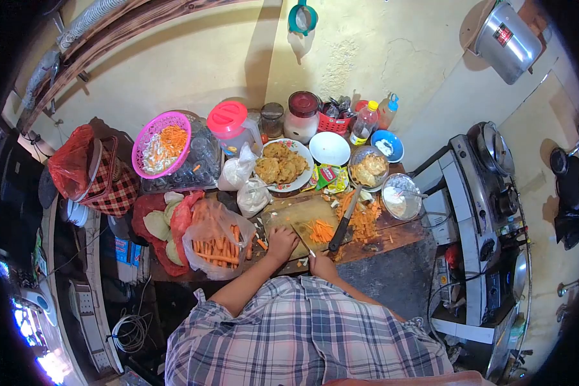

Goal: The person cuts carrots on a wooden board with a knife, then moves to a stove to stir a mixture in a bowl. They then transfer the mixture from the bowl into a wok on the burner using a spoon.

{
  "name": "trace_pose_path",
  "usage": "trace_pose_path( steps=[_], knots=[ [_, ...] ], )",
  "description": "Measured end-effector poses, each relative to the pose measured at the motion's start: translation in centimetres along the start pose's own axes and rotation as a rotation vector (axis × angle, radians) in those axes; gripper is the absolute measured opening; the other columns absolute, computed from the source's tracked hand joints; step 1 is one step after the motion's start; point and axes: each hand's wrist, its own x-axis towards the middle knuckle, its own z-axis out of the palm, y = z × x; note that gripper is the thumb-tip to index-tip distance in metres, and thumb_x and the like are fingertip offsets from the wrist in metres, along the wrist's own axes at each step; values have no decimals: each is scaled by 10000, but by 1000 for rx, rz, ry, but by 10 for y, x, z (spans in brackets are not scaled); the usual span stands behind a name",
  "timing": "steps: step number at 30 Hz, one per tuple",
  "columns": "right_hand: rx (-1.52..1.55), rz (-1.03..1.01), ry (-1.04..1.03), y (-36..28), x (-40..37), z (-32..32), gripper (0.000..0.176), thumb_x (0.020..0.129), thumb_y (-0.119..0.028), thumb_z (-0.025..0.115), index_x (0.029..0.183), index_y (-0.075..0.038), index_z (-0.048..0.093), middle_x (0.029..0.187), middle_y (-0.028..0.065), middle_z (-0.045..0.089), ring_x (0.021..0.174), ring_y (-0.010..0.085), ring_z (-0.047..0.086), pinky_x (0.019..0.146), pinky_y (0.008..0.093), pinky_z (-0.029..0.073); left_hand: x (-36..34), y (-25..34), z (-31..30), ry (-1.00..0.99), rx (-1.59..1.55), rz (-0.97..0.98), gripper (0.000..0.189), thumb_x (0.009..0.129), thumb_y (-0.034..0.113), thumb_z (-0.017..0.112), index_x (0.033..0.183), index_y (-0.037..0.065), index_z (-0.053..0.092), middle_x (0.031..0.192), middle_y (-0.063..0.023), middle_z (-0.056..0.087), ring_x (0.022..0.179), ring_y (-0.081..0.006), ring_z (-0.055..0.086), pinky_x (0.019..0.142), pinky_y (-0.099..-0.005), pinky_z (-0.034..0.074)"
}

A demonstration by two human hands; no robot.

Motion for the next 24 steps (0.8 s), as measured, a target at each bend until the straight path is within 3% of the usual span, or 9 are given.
trace_pose_path(
  steps=[2,15,18,20,24],
  knots=[
    [-74,3,-11,6,4,7,346,920,-287,453,908,47,544,733,300,597,705,468,597,633,547,470,0,-1,1,22,11,12,109,742,215,652,719,109,660,757,-7,605,827,-193,555,777,-400,375],
    [14,33,207,4,0,-6,323,923,-268,445,907,40,543,741,308,586,744,487,582,660,549,460,4,4,4,56,-5,17,112,738,214,655,747,103,639,785,-24,603,843,-210,558,775,-399,376],
    [64,30,221,4,-2,-15,317,924,-259,449,909,41,550,751,312,580,767,486,577,659,545,454,16,11,7,5,-48,43,126,741,225,657,768,103,637,801,-28,602,860,-212,554,794,-404,373],
    [72,-75,241,4,-5,-19,294,922,-246,458,912,31,556,741,304,577,760,483,577,636,537,445,24,14,11,-57,-59,76,150,744,234,657,812,101,637,832,-30,599,873,-216,551,809,-412,367],
    [211,-21,228,-5,-10,-31,271,922,-236,463,917,20,551,730,294,577,757,480,576,617,522,440,32,11,10,-10,-181,45,151,756,222,646,853,106,638,904,-41,605,905,-223,544,823,-410,363]
  ],
)
